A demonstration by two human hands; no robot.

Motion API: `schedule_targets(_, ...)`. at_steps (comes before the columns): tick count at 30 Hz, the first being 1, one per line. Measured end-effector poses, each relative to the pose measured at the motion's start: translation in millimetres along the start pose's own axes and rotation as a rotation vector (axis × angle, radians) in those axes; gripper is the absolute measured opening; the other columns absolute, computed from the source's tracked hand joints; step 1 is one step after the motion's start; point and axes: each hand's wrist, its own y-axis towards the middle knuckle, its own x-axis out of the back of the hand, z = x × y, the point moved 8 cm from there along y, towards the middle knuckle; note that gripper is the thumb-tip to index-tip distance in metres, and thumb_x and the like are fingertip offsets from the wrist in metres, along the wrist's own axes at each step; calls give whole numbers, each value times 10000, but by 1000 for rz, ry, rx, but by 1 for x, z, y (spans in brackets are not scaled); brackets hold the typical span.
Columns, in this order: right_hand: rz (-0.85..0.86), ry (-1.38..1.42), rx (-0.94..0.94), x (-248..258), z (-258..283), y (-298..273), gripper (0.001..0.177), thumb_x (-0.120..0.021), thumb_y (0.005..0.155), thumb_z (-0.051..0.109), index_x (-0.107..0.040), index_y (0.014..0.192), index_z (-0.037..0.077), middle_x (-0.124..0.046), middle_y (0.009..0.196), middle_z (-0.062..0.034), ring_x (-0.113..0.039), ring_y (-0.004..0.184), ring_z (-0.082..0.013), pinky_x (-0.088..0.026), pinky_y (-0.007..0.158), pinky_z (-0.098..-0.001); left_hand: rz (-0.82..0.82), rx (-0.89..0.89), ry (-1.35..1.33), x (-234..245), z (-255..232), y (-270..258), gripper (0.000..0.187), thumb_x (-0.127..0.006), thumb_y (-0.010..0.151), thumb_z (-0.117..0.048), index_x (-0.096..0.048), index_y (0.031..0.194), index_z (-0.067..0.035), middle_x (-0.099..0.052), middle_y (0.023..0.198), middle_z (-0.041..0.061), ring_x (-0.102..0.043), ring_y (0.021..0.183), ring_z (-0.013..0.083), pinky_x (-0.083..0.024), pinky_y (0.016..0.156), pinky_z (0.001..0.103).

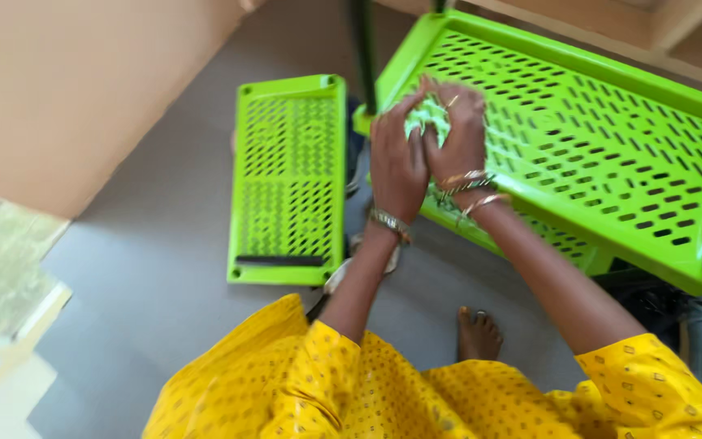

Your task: The person wipes a green plastic stool top with a cloth, then wipes and inserts black metal legs into the stool's corner sockets. The person handles the stool top and legs one at a time, cleaning each leg before insertion.

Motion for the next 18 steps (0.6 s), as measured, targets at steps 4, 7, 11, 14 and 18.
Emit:
schedule_targets(4, 450, -54, -35, -120, 92, -89, 375, -703, 762, 102, -731, 1135, 134, -702, 1041, -197, -617, 985, -412, -493, 847, -527, -326, 532, -223, 84, 98, -134, 330, -655, 952, -54, -606, 1278, -27, -669, 1180, 134, -668, 1027, 242, -563, 862, 353)
schedule_targets(7, 1113, -64, -362, -219, 110, -204, 255, -541, 1018, 213, -769, 1115, 150, -755, 941, -125, -720, 739, -269, -582, 693, -423, -526, 692, -201, 119, 164, -235, 354, -620, 965, -41, -554, 1311, -67, -682, 1131, 104, -674, 1003, 207, -557, 886, 319)
schedule_targets(11, 1074, 247, -497, -271, 120, -291, 364, -487, 1012, 176, -698, 1307, 207, -770, 1023, -126, -711, 809, -328, -570, 727, -425, -461, 1237, 14, 134, 219, -339, 319, -669, 964, -162, -551, 1258, -121, -712, 1056, 53, -714, 897, 202, -597, 744, 347)
schedule_targets(14, 922, 383, -575, -302, 93, -308, 364, -658, 903, 114, -684, 1267, 125, -755, 1103, -134, -733, 970, -290, -571, 845, -404, -509, 1272, 38, 134, 235, -350, 233, -571, 1022, -169, -634, 1245, -138, -744, 1045, 81, -712, 905, 216, -566, 788, 352)
schedule_targets(18, 884, 230, -460, -331, 64, -314, 510, -560, 895, -18, -654, 1374, 130, -666, 1324, -166, -659, 1165, -336, -542, 1012, -418, -819, 1189, -522, 113, 254, -350, 318, -489, 1108, -239, -709, 1252, -59, -721, 1082, 131, -679, 939, 233, -558, 814, 370)
